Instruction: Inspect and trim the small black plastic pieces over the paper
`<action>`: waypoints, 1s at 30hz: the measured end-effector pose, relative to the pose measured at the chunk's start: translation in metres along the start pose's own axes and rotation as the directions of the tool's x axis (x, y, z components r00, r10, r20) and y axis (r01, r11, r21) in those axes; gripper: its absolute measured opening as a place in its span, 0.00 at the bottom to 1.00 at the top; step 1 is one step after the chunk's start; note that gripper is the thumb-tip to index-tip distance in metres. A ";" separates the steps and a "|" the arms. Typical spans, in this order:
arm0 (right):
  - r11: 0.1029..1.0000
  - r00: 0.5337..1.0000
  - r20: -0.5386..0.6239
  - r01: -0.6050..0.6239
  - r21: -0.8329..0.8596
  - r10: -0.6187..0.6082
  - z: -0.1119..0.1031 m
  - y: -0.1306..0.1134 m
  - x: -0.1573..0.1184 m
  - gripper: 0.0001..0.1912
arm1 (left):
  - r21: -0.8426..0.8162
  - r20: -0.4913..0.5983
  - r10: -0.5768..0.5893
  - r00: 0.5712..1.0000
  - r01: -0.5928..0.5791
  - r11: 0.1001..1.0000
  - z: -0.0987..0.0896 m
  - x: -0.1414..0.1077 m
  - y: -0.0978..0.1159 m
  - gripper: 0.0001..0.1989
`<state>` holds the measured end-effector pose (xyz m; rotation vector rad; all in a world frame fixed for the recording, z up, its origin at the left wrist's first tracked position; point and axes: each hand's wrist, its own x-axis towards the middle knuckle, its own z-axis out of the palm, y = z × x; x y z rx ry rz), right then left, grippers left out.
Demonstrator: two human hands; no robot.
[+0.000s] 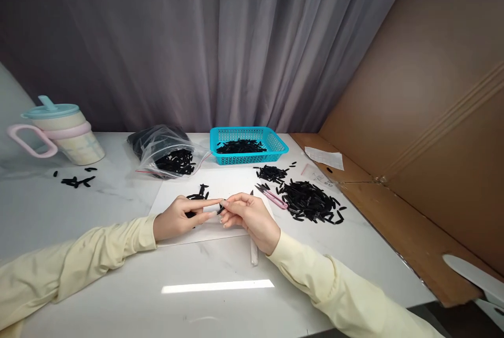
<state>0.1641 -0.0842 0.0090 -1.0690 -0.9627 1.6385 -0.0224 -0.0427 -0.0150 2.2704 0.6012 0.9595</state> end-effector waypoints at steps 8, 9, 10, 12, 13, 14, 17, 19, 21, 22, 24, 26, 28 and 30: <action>0.998 1.000 -0.002 0.001 0.064 0.000 0.001 0.002 0.001 0.13 | 0.137 -0.065 0.144 0.987 -0.134 0.981 0.002 -0.001 0.000 0.18; 0.997 1.000 -0.014 0.005 0.073 -0.004 0.001 0.002 0.001 0.13 | 0.153 -0.071 0.164 0.984 -0.152 0.976 0.002 -0.001 0.000 0.18; 0.997 1.000 -0.029 0.013 0.081 -0.010 0.002 0.002 0.001 0.13 | 0.169 -0.075 0.183 0.980 -0.168 0.971 0.002 -0.001 0.000 0.18; 0.995 0.998 -0.058 0.033 0.093 -0.027 0.003 0.002 0.000 0.13 | 0.204 -0.084 0.225 0.971 -0.205 0.957 0.003 -0.002 -0.001 0.18; 0.994 0.997 -0.068 0.041 0.097 -0.035 0.003 0.002 0.000 0.13 | 0.221 -0.089 0.247 0.965 -0.222 0.950 0.004 -0.002 -0.001 0.18; 0.994 0.996 -0.074 0.047 0.099 -0.039 0.004 0.001 -0.001 0.13 | 0.235 -0.096 0.264 0.960 -0.236 0.943 0.004 -0.002 -0.001 0.18; 0.994 0.998 -0.066 0.031 0.109 -0.024 0.006 0.001 -0.002 0.13 | 0.255 -0.129 0.297 0.946 -0.258 0.932 0.004 -0.002 -0.003 0.15; 0.992 0.999 -0.051 0.000 0.124 0.006 0.006 0.002 -0.002 0.12 | 0.253 -0.141 0.322 0.936 -0.280 0.926 0.004 -0.003 -0.004 0.14; 0.989 0.999 -0.037 -0.033 0.144 0.039 0.005 0.003 -0.001 0.11 | 0.238 -0.140 0.350 0.926 -0.312 0.920 0.004 -0.002 -0.004 0.14; 0.987 0.998 -0.031 -0.049 0.156 0.054 0.004 0.003 -0.001 0.10 | 0.228 -0.140 0.360 0.923 -0.323 0.918 0.004 -0.002 -0.004 0.14; 0.981 0.996 -0.015 -0.083 0.178 0.087 0.003 0.004 0.000 0.08 | 0.207 -0.143 0.358 0.923 -0.326 0.922 0.004 -0.002 -0.005 0.14; 0.974 0.993 0.006 -0.120 0.194 0.121 0.002 0.004 0.000 0.05 | 0.183 -0.141 0.334 0.932 -0.307 0.934 0.004 -0.002 -0.004 0.14; 0.967 0.989 0.025 -0.151 0.206 0.149 0.003 0.002 0.000 0.04 | 0.160 -0.141 0.303 0.942 -0.281 0.946 0.003 -0.002 -0.003 0.14; 0.958 0.985 0.043 -0.172 0.228 0.167 0.004 0.001 -0.001 0.05 | 0.145 -0.157 0.272 0.949 -0.251 0.957 0.003 -0.002 -0.002 0.13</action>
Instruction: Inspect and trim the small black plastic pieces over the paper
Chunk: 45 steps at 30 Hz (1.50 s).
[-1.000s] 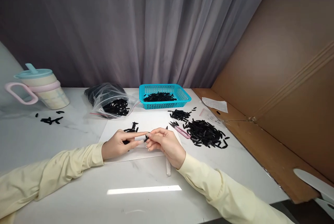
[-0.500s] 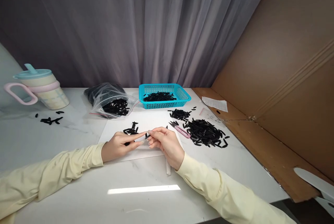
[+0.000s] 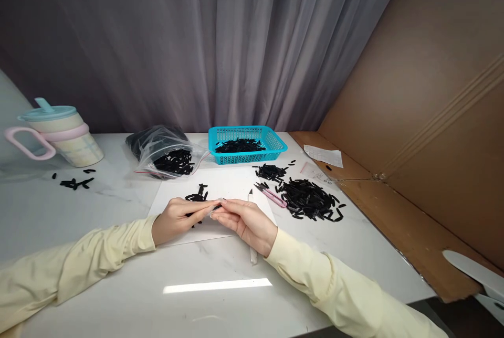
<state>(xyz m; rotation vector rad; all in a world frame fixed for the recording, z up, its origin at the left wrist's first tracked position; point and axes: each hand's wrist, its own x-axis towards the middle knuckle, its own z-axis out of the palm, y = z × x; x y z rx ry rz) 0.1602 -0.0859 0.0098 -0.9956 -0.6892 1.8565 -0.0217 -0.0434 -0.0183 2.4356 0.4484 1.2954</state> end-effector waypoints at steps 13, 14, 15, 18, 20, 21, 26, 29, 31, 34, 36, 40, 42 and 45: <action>0.998 0.997 0.061 0.051 -0.042 -0.049 -0.001 0.000 -0.001 0.05 | -0.014 0.015 -0.177 0.984 0.177 0.984 -0.003 0.002 0.003 0.13; 0.998 0.997 0.061 0.051 -0.048 -0.048 -0.001 0.001 -0.001 0.05 | -0.012 0.010 -0.170 0.985 0.170 0.985 -0.003 0.002 0.003 0.13; 0.997 0.997 0.062 0.052 -0.051 -0.049 -0.001 0.001 -0.002 0.04 | -0.010 0.007 -0.164 0.986 0.165 0.986 -0.003 0.001 0.002 0.13; 0.997 0.996 0.069 0.057 -0.047 -0.054 0.000 0.000 -0.003 0.05 | 0.010 0.017 -0.175 0.984 0.175 0.985 -0.003 0.002 0.003 0.14; 0.997 0.995 0.081 0.056 -0.055 -0.052 0.001 -0.001 -0.004 0.06 | 0.032 0.023 -0.200 0.979 0.200 0.979 -0.004 0.003 0.004 0.15; 0.997 0.995 0.092 0.053 -0.063 -0.047 0.002 -0.001 -0.005 0.06 | 0.040 0.022 -0.218 0.976 0.217 0.975 -0.004 0.004 0.004 0.15; 0.995 0.991 0.133 0.030 -0.099 -0.016 0.004 -0.001 -0.007 0.06 | 0.059 -0.003 -0.277 0.961 0.277 0.959 -0.004 0.006 0.006 0.18; 0.994 0.990 0.139 0.029 -0.110 -0.014 0.003 0.000 -0.006 0.07 | 0.064 -0.006 -0.283 0.959 0.282 0.957 -0.003 0.005 0.007 0.19; 0.993 0.989 0.145 0.029 -0.114 -0.012 0.002 0.001 -0.004 0.08 | 0.065 -0.005 -0.282 0.959 0.281 0.957 -0.003 0.005 0.007 0.19; 0.993 0.989 0.145 0.020 -0.113 -0.004 0.001 0.002 -0.002 0.09 | 0.062 0.000 -0.280 0.960 0.279 0.958 -0.003 0.005 0.007 0.18; 0.994 0.990 0.142 0.014 -0.110 0.002 0.001 0.002 -0.002 0.10 | 0.060 0.006 -0.281 0.960 0.280 0.958 -0.003 0.004 0.007 0.18; 0.994 0.989 0.147 0.016 -0.109 0.001 0.001 0.002 -0.002 0.09 | 0.062 0.010 -0.282 0.959 0.281 0.958 -0.003 0.004 0.007 0.18; 0.993 0.989 0.149 0.020 -0.114 -0.003 0.002 0.002 -0.002 0.09 | 0.066 0.007 -0.278 0.960 0.277 0.959 -0.003 0.005 0.007 0.18; 0.993 0.990 0.141 0.028 -0.118 -0.011 0.002 0.001 -0.004 0.08 | 0.072 0.009 -0.271 0.962 0.270 0.960 -0.004 0.005 0.008 0.19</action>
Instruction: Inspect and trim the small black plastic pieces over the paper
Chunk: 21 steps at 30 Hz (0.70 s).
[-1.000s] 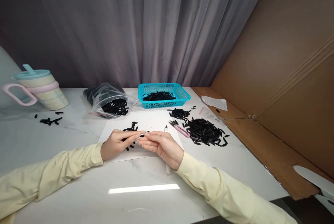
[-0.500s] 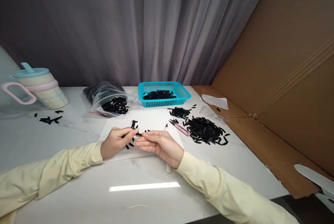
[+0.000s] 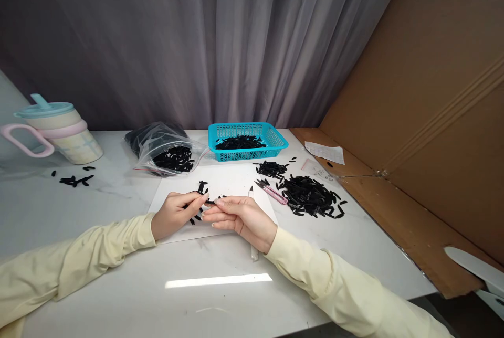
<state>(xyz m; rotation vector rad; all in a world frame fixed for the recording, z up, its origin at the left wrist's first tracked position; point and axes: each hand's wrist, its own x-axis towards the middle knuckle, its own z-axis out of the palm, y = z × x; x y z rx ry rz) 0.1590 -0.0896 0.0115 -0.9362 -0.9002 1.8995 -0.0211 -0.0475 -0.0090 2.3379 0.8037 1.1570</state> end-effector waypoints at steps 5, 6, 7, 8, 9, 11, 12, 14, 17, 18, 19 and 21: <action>1.000 1.000 -0.008 0.018 0.026 -0.017 0.001 -0.001 0.000 0.08 | 0.006 0.005 0.014 1.000 -0.014 1.000 -0.001 0.001 0.002 0.19; 0.999 1.000 -0.010 0.018 0.034 -0.018 0.001 -0.002 0.000 0.08 | 0.009 0.003 0.017 1.000 -0.017 1.000 -0.001 0.001 0.002 0.19; 0.999 1.000 -0.011 0.020 0.042 -0.019 0.001 -0.002 0.000 0.07 | 0.011 -0.001 0.021 1.000 -0.021 1.000 -0.001 0.001 0.002 0.19; 0.999 1.000 -0.012 0.022 0.049 -0.021 0.000 -0.002 -0.001 0.07 | 0.015 -0.005 0.026 1.000 -0.026 1.000 -0.001 0.001 0.001 0.19; 0.998 1.000 -0.014 0.023 0.053 -0.023 0.000 -0.003 -0.001 0.07 | 0.020 -0.009 0.030 1.000 -0.029 0.999 -0.001 0.001 0.001 0.18; 0.998 1.000 -0.016 0.027 0.060 -0.026 0.000 -0.003 -0.001 0.06 | 0.033 -0.018 0.040 0.999 -0.039 0.999 0.000 0.000 0.000 0.17; 0.998 1.000 -0.015 0.027 0.063 -0.026 0.000 -0.003 -0.001 0.06 | 0.040 -0.021 0.047 0.999 -0.046 0.998 0.000 0.000 0.000 0.17; 0.997 1.000 -0.015 0.022 0.070 -0.021 0.000 -0.002 -0.001 0.06 | 0.056 -0.027 0.068 0.997 -0.066 0.996 0.000 -0.001 -0.002 0.16; 0.996 1.000 -0.020 0.015 0.092 -0.013 -0.001 -0.002 -0.001 0.05 | 0.083 -0.032 0.108 0.994 -0.105 0.991 0.001 -0.002 -0.004 0.15; 0.995 1.000 -0.024 0.014 0.101 -0.011 -0.001 -0.002 0.000 0.04 | 0.092 -0.033 0.120 0.992 -0.116 0.989 0.001 -0.003 -0.005 0.15; 0.994 1.000 -0.027 0.014 0.110 -0.011 -0.001 -0.001 0.000 0.04 | 0.100 -0.033 0.130 0.991 -0.127 0.987 0.002 -0.003 -0.005 0.14; 0.993 1.000 -0.030 0.012 0.120 -0.008 -0.002 0.000 0.002 0.04 | 0.108 -0.032 0.147 0.989 -0.143 0.984 0.002 -0.004 -0.006 0.14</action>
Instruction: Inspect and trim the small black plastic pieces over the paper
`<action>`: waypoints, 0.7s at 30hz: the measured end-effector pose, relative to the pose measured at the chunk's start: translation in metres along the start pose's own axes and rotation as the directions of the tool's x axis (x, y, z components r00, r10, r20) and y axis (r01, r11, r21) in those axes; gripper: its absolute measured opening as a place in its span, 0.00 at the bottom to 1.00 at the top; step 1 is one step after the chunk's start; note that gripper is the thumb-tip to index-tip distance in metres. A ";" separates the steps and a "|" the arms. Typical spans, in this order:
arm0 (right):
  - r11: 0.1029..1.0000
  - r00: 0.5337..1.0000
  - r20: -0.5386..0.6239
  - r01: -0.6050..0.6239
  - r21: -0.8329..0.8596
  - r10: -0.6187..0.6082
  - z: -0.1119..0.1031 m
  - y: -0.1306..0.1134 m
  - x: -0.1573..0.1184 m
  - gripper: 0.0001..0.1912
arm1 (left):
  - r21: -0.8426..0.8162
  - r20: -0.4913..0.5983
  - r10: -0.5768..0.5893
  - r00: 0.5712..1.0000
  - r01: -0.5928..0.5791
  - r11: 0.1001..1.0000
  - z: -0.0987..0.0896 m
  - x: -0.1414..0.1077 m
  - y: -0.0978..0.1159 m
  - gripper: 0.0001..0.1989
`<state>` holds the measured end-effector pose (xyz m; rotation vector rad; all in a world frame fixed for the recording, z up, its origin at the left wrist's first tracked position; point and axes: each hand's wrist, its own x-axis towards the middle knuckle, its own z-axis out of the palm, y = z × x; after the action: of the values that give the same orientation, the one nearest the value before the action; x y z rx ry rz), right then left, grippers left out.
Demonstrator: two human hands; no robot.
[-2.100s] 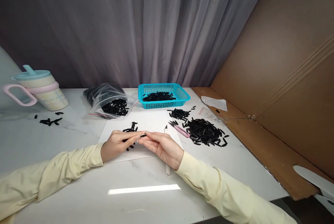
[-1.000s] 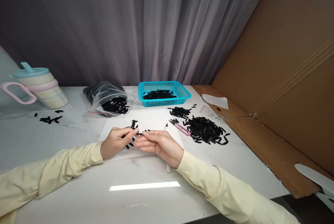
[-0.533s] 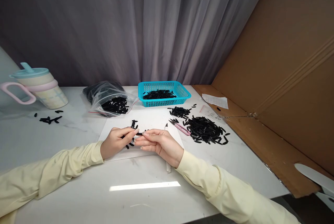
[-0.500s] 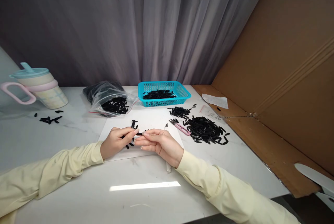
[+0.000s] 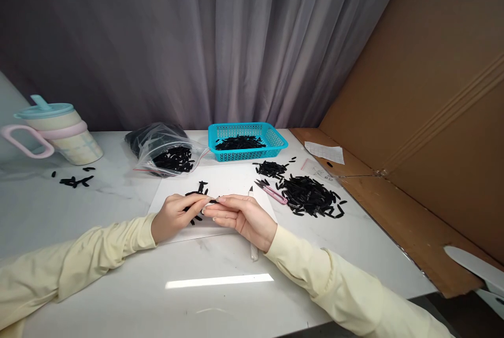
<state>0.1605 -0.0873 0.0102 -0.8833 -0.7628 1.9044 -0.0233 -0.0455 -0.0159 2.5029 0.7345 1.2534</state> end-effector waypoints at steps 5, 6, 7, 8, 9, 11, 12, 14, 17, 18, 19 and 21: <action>1.000 1.000 -0.001 -0.019 -0.018 0.019 -0.003 0.002 0.002 0.06 | -0.037 0.016 0.000 1.000 0.000 0.999 0.000 0.000 0.001 0.14; 0.999 1.000 -0.001 -0.020 -0.025 0.020 -0.003 0.002 0.002 0.06 | -0.042 0.019 -0.007 1.000 0.008 0.999 0.000 0.000 0.001 0.15; 0.999 1.000 -0.002 -0.019 -0.040 0.019 -0.004 0.001 0.002 0.06 | -0.055 0.021 -0.030 0.999 0.031 0.998 -0.001 0.001 0.002 0.15; 0.998 1.000 -0.008 -0.012 -0.067 0.011 -0.004 -0.001 0.002 0.07 | -0.087 0.025 -0.080 0.996 0.082 0.993 -0.001 0.003 0.002 0.16; 0.994 1.000 -0.023 0.006 -0.111 -0.009 -0.005 -0.004 0.002 0.08 | -0.145 0.033 -0.156 0.987 0.159 0.976 -0.001 0.005 0.003 0.16; 0.955 0.989 -0.071 0.105 -0.276 -0.129 -0.008 -0.016 0.005 0.08 | -0.329 0.081 -0.357 0.931 0.363 0.872 -0.002 0.009 0.003 0.19; 0.903 0.969 -0.087 0.179 -0.391 -0.230 -0.010 -0.025 0.009 0.09 | -0.430 0.127 -0.454 0.882 0.461 0.776 -0.002 0.012 0.002 0.20; 0.704 0.885 -0.049 0.334 -0.627 -0.464 -0.014 -0.048 0.022 0.09 | -0.571 0.232 -0.578 0.783 0.590 0.570 -0.003 0.016 0.000 0.22; 0.544 0.801 0.010 0.415 -0.729 -0.598 -0.019 -0.088 0.052 0.08 | -0.645 0.362 -0.630 0.687 0.673 0.363 -0.006 0.020 -0.006 0.24; 0.499 0.780 0.030 0.428 -0.753 -0.625 -0.020 -0.100 0.063 0.07 | -0.654 0.391 -0.631 0.670 0.685 0.323 -0.007 0.021 -0.007 0.25; 0.447 0.761 0.054 0.436 -0.781 -0.647 -0.020 -0.111 0.073 0.07 | -0.661 0.411 -0.630 0.659 0.691 0.292 -0.007 0.022 -0.009 0.26; 0.335 0.734 0.113 0.434 -0.836 -0.670 -0.016 -0.123 0.087 0.09 | -0.671 0.432 -0.634 0.641 0.698 0.249 -0.009 0.022 -0.010 0.26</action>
<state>0.1974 0.0454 0.0735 -1.1724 -1.6266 0.6822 -0.0221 -0.0248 0.0000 1.1990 0.8244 0.8298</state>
